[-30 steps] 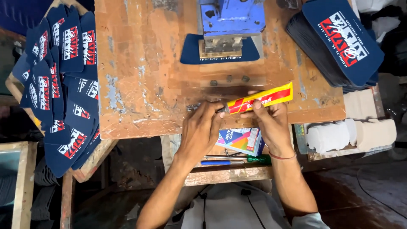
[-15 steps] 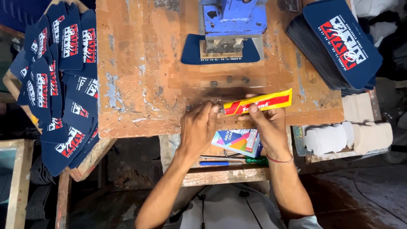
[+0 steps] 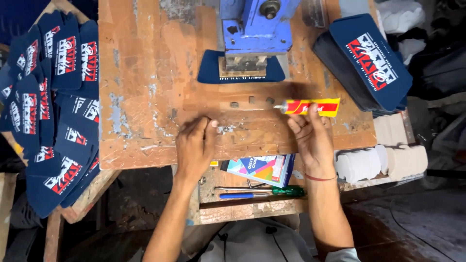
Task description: The recorder is positioning fabric pieces under a manual heat press to apply logo transfers, using an adhesive tube for extra bonding.
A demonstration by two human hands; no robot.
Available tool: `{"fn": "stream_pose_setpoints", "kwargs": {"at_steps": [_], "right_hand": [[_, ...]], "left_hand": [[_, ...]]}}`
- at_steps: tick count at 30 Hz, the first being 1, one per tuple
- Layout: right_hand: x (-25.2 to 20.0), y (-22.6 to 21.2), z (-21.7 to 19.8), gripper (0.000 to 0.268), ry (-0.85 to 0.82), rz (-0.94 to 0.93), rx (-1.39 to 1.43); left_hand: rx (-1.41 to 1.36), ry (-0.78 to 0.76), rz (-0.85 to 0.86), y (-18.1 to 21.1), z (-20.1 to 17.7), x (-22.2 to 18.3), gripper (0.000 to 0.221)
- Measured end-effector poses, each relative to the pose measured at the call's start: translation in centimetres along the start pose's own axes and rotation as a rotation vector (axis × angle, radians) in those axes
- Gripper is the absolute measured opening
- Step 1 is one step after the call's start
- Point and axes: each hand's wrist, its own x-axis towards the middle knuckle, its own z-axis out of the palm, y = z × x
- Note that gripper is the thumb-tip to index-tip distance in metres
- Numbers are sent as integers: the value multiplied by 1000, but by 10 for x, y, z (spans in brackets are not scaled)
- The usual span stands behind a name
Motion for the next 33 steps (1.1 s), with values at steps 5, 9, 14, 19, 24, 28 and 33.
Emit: {"fn": "stream_pose_setpoints", "kwargs": {"at_steps": [5,9,14,19,24,28,33], "right_hand": [[27,-28,-9,28,109,-12,176],[41,-19,4,19,76,-98,-128],[61,0,20,17,17,-273,-568],[69,6,21,17,-28,-329,-647],[66,4,26,19,-25,-327,-673],[65,4,28,21,-33,-344,-712],[64,4,32,23,-15,-346,-744]], "left_hand": [[3,-29,-30,3,-3,1,22],[-15,-22,-37,5,-3,0,21],[5,-12,-21,4,-2,-1,22],[5,-11,-38,4,-1,-2,21],[9,-12,-37,4,0,-2,21],[11,-20,-41,0,2,-5,22],[29,-27,-32,-2,4,-6,21]]}}
